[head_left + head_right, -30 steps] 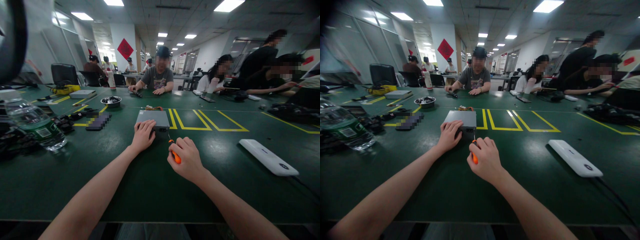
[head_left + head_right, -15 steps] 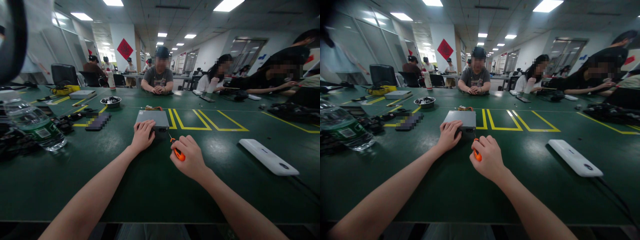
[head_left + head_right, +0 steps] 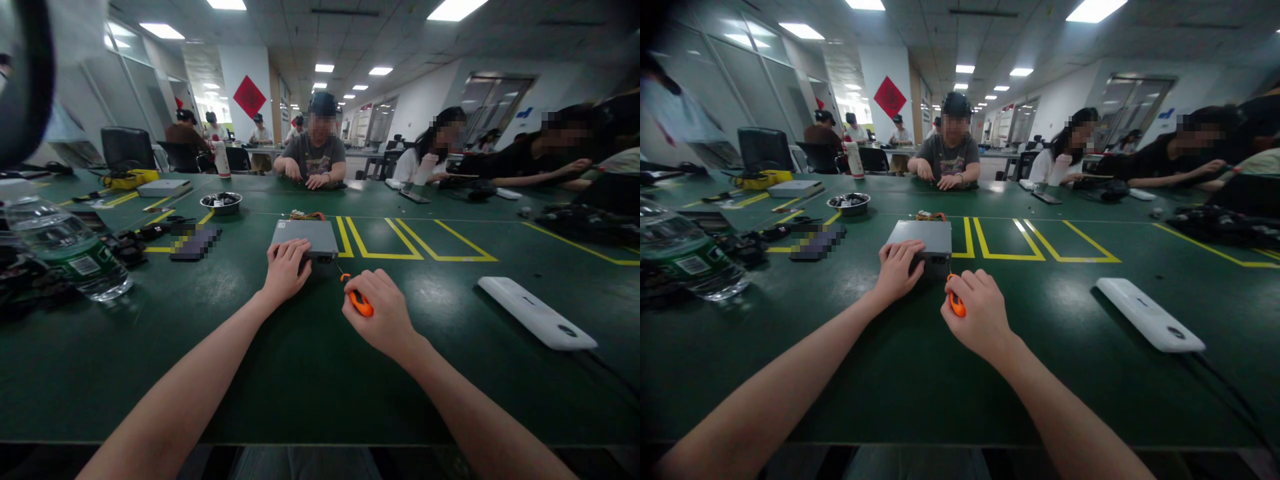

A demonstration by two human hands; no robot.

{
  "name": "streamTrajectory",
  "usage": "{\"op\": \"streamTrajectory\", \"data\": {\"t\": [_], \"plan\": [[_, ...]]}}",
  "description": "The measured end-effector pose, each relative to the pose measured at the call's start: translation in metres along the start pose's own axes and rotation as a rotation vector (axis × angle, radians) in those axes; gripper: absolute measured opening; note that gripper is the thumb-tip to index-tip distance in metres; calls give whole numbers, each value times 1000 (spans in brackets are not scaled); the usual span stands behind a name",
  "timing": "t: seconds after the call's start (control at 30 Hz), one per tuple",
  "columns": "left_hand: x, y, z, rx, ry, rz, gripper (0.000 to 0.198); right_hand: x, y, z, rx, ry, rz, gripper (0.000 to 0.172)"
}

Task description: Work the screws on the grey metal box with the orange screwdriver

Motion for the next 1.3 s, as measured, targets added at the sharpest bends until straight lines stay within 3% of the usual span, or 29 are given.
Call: {"op": "streamTrajectory", "data": {"t": [0.2,0.3,0.4,0.63,0.83,1.0,1.13,1.3], "plan": [[1,-2,2,-22,-28,8,28,-1,5,1,-35,56,11,15],[3,-2,3,-35,-45,12,26,-1,1,2,71,45,53,24],[4,-3,3,-45,-54,13,26,0,-4,1,183,19,92,22],[3,-3,4,-54,-64,9,23,0,1,0,9,-31,29,4],[2,-4,4,-58,-61,-1,22,-1,3,0,-14,-11,-17,10],[3,-3,4,-68,-55,4,24,-1,-3,0,94,-1,16,19],[4,-3,4,-68,-53,0,24,0,2,-1,-18,13,-47,8],[3,-3,3,-66,-55,-6,23,7,9,-3,-132,63,-80,9]]}}
Point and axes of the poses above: each hand's wrist, its own z-axis towards the middle knuckle, its own x-axis out of the palm, y = z × x, the point moved 2 cm from there along z, towards the middle knuckle, and after that the axes turned 12 degrees about -z, right-handed, at the moved point
